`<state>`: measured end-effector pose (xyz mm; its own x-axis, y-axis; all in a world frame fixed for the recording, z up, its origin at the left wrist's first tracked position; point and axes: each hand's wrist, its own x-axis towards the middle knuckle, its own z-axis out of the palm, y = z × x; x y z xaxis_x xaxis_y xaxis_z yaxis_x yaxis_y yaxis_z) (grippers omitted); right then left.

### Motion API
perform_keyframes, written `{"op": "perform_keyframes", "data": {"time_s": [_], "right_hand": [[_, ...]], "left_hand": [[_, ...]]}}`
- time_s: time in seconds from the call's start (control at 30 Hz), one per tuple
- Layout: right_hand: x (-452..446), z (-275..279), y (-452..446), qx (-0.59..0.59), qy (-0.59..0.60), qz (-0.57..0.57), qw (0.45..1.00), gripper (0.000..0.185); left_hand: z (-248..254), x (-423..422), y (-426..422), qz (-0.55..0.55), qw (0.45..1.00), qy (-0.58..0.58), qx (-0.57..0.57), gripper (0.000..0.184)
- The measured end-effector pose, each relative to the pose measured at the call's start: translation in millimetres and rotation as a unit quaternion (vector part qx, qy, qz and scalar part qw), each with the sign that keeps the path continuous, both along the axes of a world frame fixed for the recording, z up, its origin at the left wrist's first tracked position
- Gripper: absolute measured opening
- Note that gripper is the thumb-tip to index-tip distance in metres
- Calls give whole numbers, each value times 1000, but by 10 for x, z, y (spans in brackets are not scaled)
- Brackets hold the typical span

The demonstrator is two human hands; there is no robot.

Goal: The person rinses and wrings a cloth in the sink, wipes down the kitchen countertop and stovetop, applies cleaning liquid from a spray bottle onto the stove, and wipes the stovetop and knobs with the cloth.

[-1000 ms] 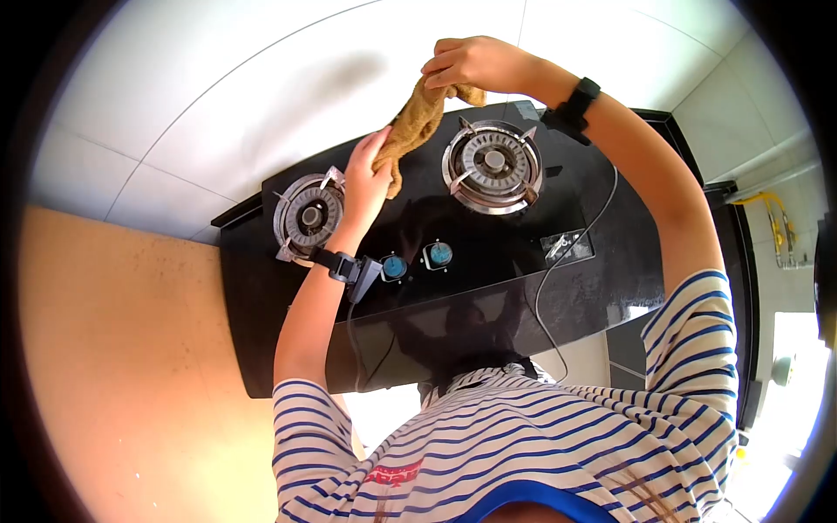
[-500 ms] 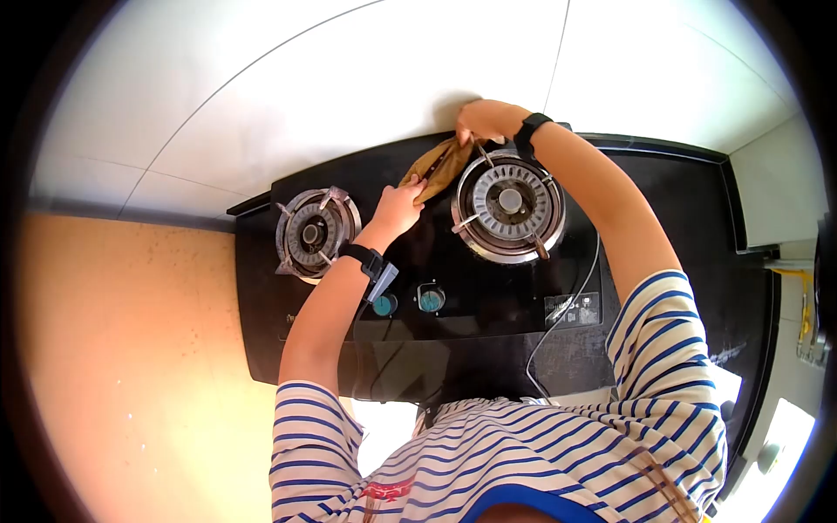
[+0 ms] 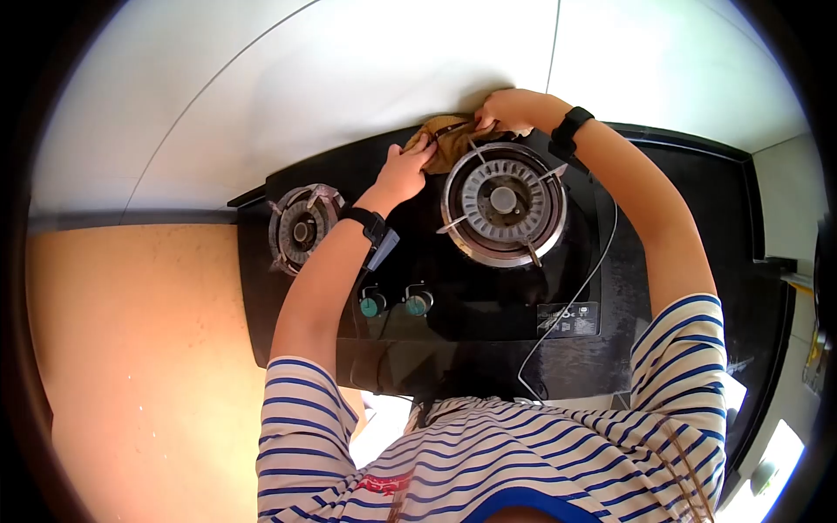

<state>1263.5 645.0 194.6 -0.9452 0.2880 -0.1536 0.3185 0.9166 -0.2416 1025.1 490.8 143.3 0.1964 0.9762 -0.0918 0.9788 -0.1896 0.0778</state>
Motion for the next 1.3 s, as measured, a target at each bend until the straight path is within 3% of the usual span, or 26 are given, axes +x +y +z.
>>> {"op": "perform_keyframes", "data": {"time_s": [0.07, 0.23, 0.33, 0.4, 0.47, 0.73, 0.8, 0.93, 0.97, 1.1, 1.23, 1.3], "right_hand": [[90, 47, -24, -19, -44, -30, 998, 34], [409, -186, 144, -15, 6, -67, 998, 35], [641, -219, 184, -16, -23, -114, 993, 36], [827, -245, 172, -2, 18, -111, 994, 36], [1039, -286, 169, 27, 105, -99, 989, 34], [1603, -429, -57, 43, 99, -123, 987, 43], [1703, -469, -219, 33, 127, -134, 982, 42], [1805, -586, -521, 39, 181, -103, 977, 43], [1818, -610, -611, 27, 189, -126, 973, 43], [1821, -663, -899, 10, 194, -168, 966, 43], [1822, -730, -854, 60, 176, -189, 964, 39], [1795, -733, -739, 98, 180, -186, 961, 38]], "left_hand": [[41, 4, 101, -2, 1000, -6, 13, 63], [103, 154, 318, 24, 988, -149, 41, 61], [93, 249, 409, 13, 944, -310, 113, 55], [134, 282, 446, 46, 908, -417, 13, 57], [203, 346, 452, 43, 920, -390, 4, 60], [133, 326, 495, -35, 916, -398, 10, 63], [110, 326, 480, -30, 946, -320, -32, 61], [-34, 314, 518, 9, 915, -397, -78, 69], [-105, 273, 572, -7, 900, -427, -91, 77], [-91, 352, 568, 4, 892, -434, -124, 80], [-58, 413, 555, -4, 908, -401, -124, 75], [-53, 428, 553, 13, 912, -395, -105, 63]]}}
